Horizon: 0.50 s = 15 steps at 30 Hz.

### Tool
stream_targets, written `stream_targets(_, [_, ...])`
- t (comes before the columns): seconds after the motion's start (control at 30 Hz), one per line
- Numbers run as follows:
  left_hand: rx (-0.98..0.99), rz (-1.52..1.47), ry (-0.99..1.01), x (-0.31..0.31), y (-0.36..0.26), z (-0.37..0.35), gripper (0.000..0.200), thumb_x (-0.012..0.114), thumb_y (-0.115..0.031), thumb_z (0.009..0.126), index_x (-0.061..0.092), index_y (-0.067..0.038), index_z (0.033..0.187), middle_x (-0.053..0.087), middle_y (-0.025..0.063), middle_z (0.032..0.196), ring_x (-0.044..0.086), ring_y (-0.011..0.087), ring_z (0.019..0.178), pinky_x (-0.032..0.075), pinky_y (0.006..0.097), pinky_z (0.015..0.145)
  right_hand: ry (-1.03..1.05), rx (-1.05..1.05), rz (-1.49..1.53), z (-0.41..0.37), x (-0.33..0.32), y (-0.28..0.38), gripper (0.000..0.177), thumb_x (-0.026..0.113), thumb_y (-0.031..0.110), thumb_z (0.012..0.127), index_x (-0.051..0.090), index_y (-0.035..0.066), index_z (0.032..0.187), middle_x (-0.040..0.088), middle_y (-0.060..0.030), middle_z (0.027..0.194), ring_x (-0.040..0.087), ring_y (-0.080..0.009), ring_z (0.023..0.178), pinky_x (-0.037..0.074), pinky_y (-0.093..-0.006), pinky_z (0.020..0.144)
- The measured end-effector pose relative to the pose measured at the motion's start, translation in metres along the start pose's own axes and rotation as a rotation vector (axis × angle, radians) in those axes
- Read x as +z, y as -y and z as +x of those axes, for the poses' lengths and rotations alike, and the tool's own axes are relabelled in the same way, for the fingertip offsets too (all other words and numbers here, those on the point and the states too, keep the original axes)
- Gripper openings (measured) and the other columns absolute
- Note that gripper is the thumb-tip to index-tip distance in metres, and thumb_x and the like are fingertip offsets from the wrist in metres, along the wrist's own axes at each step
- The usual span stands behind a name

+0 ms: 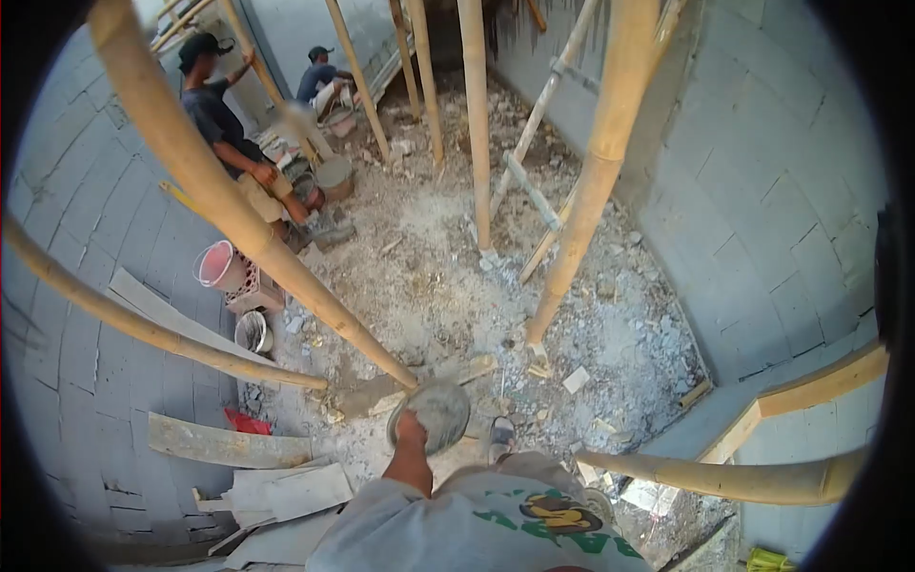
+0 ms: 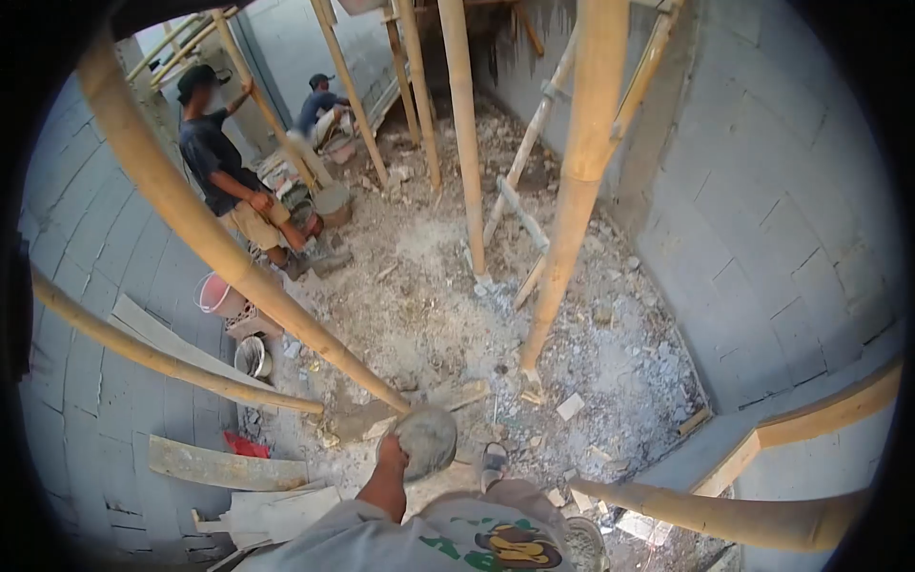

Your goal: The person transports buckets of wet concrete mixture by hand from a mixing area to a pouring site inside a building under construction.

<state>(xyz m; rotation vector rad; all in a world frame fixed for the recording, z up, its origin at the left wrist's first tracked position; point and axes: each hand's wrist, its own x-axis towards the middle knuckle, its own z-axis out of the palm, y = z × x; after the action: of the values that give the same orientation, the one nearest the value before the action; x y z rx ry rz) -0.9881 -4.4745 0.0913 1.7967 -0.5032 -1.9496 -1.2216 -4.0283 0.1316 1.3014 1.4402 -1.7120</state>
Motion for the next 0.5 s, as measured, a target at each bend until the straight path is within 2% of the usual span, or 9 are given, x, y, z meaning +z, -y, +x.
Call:
stream_targets(0.07, [0.018,-0.045,-0.072,0.032,-0.017,0.029,0.012,0.051,-0.022,0.07,0.05,-0.01,0.073,0.041,0.0041,0.059,0.04,0.0173,0.048,0.031,0.0303,0.04,0.003,0.008,-0.002,-0.001,0.025,0.006,0.036,0.045,0.044,0.077,0.033,0.017,0.057,0.027,0.0017,0.047,0.027,-0.0155,0.042,0.023,-0.0329,0.04])
stream_targets(0.13, [0.073,0.0,0.014,0.066,-0.039,0.026,0.015,0.054,-0.022,0.067,0.049,-0.009,0.072,0.04,0.0041,0.058,0.038,0.0169,0.046,0.03,0.0302,0.04,-0.003,0.013,-0.008,-0.007,0.047,0.013,0.036,0.045,0.043,0.077,0.033,0.017,0.057,0.026,0.0017,0.047,0.026,-0.0154,0.042,0.023,-0.0328,0.04])
stream_targets(0.2, [0.023,-0.008,-0.178,0.122,-0.084,-0.009,0.017,0.054,-0.023,0.065,0.048,-0.008,0.071,0.039,0.0041,0.056,0.037,0.016,0.043,0.028,0.0308,0.038,-0.009,0.015,-0.011,-0.012,0.073,0.023,0.036,0.045,0.043,0.078,0.033,0.017,0.057,0.026,0.0016,0.047,0.026,-0.0153,0.041,0.023,-0.0326,0.039])
stream_targets(0.23, [0.011,-0.009,-0.185,0.133,-0.091,0.002,0.017,0.054,-0.023,0.065,0.048,-0.008,0.071,0.039,0.0041,0.056,0.037,0.016,0.043,0.028,0.0308,0.038,-0.012,0.015,-0.011,-0.013,0.086,0.027,0.036,0.044,0.043,0.078,0.033,0.017,0.057,0.026,0.0016,0.047,0.026,-0.0153,0.041,0.023,-0.0325,0.039])
stream_targets(0.4, [-0.092,0.166,-0.154,0.198,-0.131,0.058,0.021,0.055,-0.022,0.064,0.049,-0.004,0.074,0.039,0.0053,0.055,0.035,0.0158,0.042,0.027,0.0313,0.037,-0.047,0.031,0.002,-0.021,0.156,0.042,0.036,0.044,0.042,0.078,0.032,0.017,0.057,0.026,0.0016,0.046,0.026,-0.0151,0.041,0.023,-0.032,0.039])
stream_targets(0.5, [-0.109,0.148,-0.097,0.234,-0.154,0.092,0.022,0.054,-0.022,0.065,0.049,-0.003,0.075,0.039,0.0065,0.056,0.035,0.0169,0.043,0.027,0.0325,0.039,-0.073,0.031,0.004,-0.026,0.205,0.054,0.036,0.044,0.042,0.078,0.032,0.017,0.057,0.026,0.0015,0.045,0.026,-0.0149,0.04,0.023,-0.0317,0.038])
